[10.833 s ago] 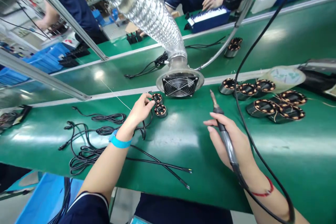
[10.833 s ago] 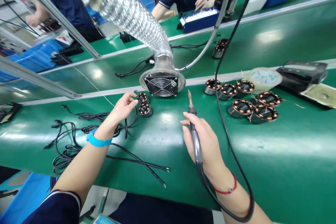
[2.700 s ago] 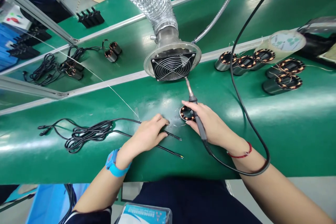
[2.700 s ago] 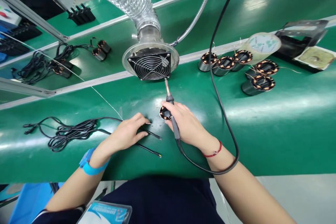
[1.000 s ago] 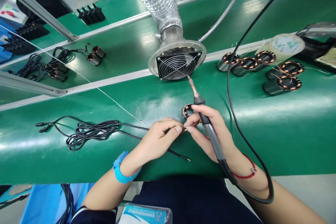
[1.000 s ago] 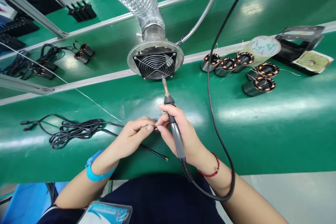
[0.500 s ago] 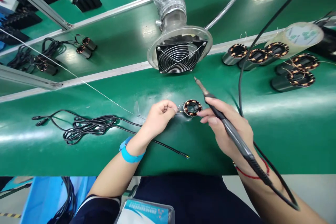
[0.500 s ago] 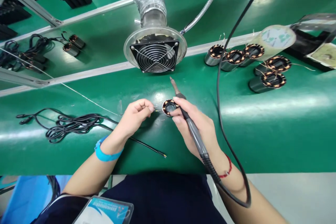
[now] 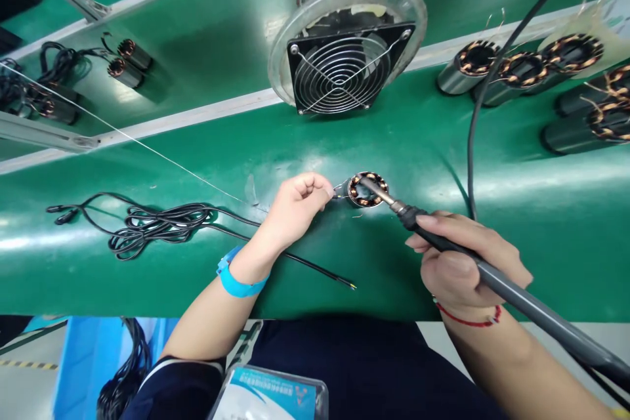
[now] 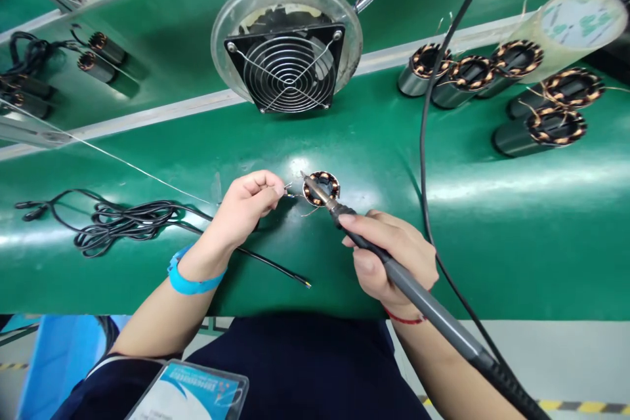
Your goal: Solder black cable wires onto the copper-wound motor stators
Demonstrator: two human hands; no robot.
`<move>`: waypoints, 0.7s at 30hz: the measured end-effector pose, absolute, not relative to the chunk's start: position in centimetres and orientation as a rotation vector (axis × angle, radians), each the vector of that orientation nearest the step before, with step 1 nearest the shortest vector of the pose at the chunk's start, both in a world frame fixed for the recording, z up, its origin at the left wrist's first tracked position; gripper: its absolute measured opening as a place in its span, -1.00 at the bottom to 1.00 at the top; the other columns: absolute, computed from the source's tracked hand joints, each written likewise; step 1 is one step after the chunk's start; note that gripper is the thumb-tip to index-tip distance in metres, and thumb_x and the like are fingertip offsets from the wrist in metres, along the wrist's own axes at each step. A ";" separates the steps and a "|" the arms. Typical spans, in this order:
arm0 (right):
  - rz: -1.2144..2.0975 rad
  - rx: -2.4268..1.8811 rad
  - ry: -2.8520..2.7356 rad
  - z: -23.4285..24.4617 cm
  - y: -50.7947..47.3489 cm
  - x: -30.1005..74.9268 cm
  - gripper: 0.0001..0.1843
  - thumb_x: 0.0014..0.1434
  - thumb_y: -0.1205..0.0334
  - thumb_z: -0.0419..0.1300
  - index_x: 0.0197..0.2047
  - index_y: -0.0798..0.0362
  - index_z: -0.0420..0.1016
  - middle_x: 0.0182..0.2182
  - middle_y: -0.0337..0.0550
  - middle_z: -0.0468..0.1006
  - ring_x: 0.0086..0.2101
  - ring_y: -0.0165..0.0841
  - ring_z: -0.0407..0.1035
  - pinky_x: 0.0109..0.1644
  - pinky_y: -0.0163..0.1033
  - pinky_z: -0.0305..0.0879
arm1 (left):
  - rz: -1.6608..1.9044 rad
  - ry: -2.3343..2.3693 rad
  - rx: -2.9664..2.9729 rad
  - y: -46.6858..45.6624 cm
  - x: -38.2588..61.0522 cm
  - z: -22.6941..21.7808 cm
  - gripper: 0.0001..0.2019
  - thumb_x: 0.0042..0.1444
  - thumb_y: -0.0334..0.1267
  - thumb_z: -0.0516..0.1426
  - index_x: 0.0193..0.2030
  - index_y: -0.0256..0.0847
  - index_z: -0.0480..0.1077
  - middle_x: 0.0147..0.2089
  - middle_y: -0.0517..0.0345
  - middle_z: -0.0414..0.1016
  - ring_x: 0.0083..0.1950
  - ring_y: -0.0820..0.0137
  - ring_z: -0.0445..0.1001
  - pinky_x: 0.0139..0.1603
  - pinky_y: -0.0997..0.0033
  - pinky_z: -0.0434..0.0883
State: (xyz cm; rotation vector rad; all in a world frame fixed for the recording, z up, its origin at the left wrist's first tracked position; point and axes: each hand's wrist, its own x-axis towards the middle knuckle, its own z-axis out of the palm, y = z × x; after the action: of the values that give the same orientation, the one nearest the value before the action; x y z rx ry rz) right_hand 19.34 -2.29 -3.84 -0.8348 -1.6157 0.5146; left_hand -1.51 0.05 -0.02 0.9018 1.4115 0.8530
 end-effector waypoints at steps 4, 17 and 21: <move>0.553 -0.834 -1.618 -4.2 -2.3 19.3 -0.67 0.34 0.02 0.08 -0.05 -0.03 0.59 -0.54 -0.21 0.54 -0.62 -0.37 0.41 -0.61 -0.24 0.32 | 0.864 1.392 0.910 0.0 -1.5 -0.1 -0.94 -0.08 -0.31 0.13 -0.50 -0.23 0.36 -0.61 0.36 0.22 -0.59 0.62 0.07 -0.56 0.53 0.03; 0.566 -0.815 -1.720 -4.4 -2.3 19.2 -0.66 0.35 0.04 0.05 -0.03 -0.03 0.57 -0.50 -0.21 0.56 -0.60 -0.38 0.42 -0.54 -0.22 0.40 | 0.880 1.364 0.898 0.0 -1.6 -0.4 -0.94 -0.06 -0.32 0.13 -0.48 -0.23 0.38 -0.61 0.36 0.22 -0.60 0.62 0.07 -0.56 0.53 0.04; 0.609 -0.906 -1.712 -4.7 -2.7 19.6 -0.63 0.34 -0.06 0.04 -0.06 -0.08 0.58 -0.50 -0.18 0.56 -0.59 -0.34 0.43 -0.53 -0.15 0.42 | 0.870 1.376 0.893 0.1 -1.6 -0.3 -0.94 -0.07 -0.32 0.13 -0.50 -0.23 0.37 -0.61 0.34 0.22 -0.58 0.61 0.08 -0.55 0.52 0.05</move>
State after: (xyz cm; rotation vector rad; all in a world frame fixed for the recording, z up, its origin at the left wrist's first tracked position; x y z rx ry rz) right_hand 19.61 -2.73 -4.68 -0.9056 -1.7116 0.6092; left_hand -1.61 0.09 -0.31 0.8928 1.3763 0.8705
